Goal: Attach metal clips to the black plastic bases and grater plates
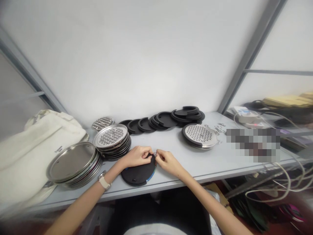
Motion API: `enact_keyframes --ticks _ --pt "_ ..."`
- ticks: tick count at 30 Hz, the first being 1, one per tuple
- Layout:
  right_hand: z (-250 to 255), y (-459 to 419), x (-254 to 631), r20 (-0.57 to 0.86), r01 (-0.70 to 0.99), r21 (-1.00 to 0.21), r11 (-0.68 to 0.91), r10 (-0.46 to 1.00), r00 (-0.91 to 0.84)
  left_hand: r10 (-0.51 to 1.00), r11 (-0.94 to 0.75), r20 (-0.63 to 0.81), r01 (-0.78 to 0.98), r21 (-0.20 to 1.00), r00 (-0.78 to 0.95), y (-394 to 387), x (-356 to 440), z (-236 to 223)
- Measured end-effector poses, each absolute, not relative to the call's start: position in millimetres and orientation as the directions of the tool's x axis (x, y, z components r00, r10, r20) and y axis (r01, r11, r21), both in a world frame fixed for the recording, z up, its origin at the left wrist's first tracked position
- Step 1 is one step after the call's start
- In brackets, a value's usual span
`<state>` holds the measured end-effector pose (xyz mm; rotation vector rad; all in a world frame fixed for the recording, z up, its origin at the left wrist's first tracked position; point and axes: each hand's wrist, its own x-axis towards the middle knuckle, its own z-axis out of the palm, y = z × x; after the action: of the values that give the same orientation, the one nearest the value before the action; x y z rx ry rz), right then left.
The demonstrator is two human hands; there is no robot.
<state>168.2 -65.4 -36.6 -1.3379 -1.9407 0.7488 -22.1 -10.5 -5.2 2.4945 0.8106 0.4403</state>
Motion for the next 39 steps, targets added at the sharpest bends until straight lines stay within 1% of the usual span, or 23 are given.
enact_keyframes --ticks 5,11,17,19,23,28,33,37,39 --pt "-35 -65 168 0.199 0.565 -0.764 0.312 0.947 -0.254 0.626 -0.735 0.176 0.499 0.458 0.76 -12 -21 -5" --pt "-33 -67 167 0.198 0.577 -0.747 0.33 0.939 -0.28 0.694 -0.719 0.256 0.629 0.296 0.673 -21 -16 -2" --pt "-31 -68 167 0.208 0.591 -0.732 0.341 0.936 -0.282 0.67 -0.742 0.243 0.638 0.206 0.701 -24 -17 0" --pt "-32 -68 166 0.214 0.6 -0.719 0.35 0.933 -0.288 0.634 -0.773 0.233 0.596 0.216 0.737 -24 -18 0" --pt "-34 -67 166 0.232 0.591 -0.704 0.393 0.915 -0.331 0.55 -0.827 0.221 0.488 0.278 0.806 -26 -17 -1" --pt "-36 -65 166 0.243 0.599 -0.679 0.424 0.9 -0.362 0.586 -0.801 0.224 0.516 0.305 0.778 -27 -15 -3" --pt "-35 -66 167 0.234 0.642 -0.656 0.397 0.915 -0.327 0.645 -0.76 0.249 0.568 0.317 0.723 -27 -14 -1" --pt "-33 -67 167 0.244 0.603 -0.697 0.39 0.918 -0.312 0.594 -0.802 0.295 0.52 0.296 0.749 -27 -15 1" --pt "-34 -67 167 0.246 0.584 -0.712 0.39 0.917 -0.313 0.561 -0.822 0.3 0.476 0.312 0.772 -26 -15 1"
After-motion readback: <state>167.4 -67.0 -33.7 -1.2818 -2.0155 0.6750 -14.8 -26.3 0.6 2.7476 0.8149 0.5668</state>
